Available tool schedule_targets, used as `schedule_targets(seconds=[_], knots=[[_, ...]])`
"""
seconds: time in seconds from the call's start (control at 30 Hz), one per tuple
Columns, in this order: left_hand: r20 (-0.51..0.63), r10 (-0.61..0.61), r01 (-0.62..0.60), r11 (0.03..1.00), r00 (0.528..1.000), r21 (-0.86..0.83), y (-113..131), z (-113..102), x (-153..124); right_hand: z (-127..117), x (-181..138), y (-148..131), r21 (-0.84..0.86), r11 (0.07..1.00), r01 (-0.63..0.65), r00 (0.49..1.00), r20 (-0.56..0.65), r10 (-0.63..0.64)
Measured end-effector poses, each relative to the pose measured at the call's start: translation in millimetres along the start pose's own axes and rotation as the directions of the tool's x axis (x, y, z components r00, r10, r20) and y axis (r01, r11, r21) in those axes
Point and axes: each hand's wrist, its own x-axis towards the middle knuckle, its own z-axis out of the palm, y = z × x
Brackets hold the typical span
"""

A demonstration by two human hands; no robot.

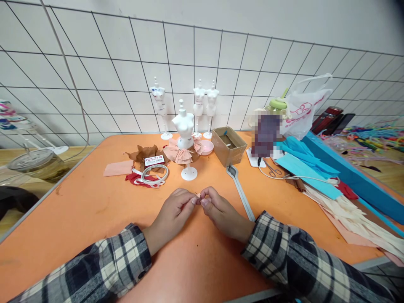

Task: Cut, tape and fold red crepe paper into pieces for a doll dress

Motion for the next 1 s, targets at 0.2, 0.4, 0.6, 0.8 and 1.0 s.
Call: schedule_targets(seconds=[0.2,0.4,0.6,0.8,1.0], knots=[[0.001,-0.007,0.007,1.000,1.000,-0.016,-2.2,0.9,-1.5,-1.1,-0.9,-3.7,-0.030,0.999,-0.012,1.000,-0.008,0.012],[-0.014,-0.004,0.004,1.000,1.000,-0.031,-3.6,0.1,-3.5,1.1,-2.2,-2.6,-0.045,0.999,-0.004,1.000,-0.027,0.003],[-0.007,0.014,-0.015,1.000,1.000,-0.027,-2.0,-0.1,-1.6,1.2,-2.0,-2.4,-0.026,1.000,-0.010,0.999,-0.035,0.009],[-0.002,0.016,-0.016,1.000,1.000,-0.026,-2.5,-0.5,-2.9,1.3,-2.4,-3.4,-0.042,0.999,0.000,0.999,-0.042,-0.001],[0.003,0.016,-0.016,0.999,1.000,-0.039,-2.0,-0.4,-3.3,-0.1,-2.5,-3.4,-0.103,0.995,-0.009,0.999,-0.047,0.004]])
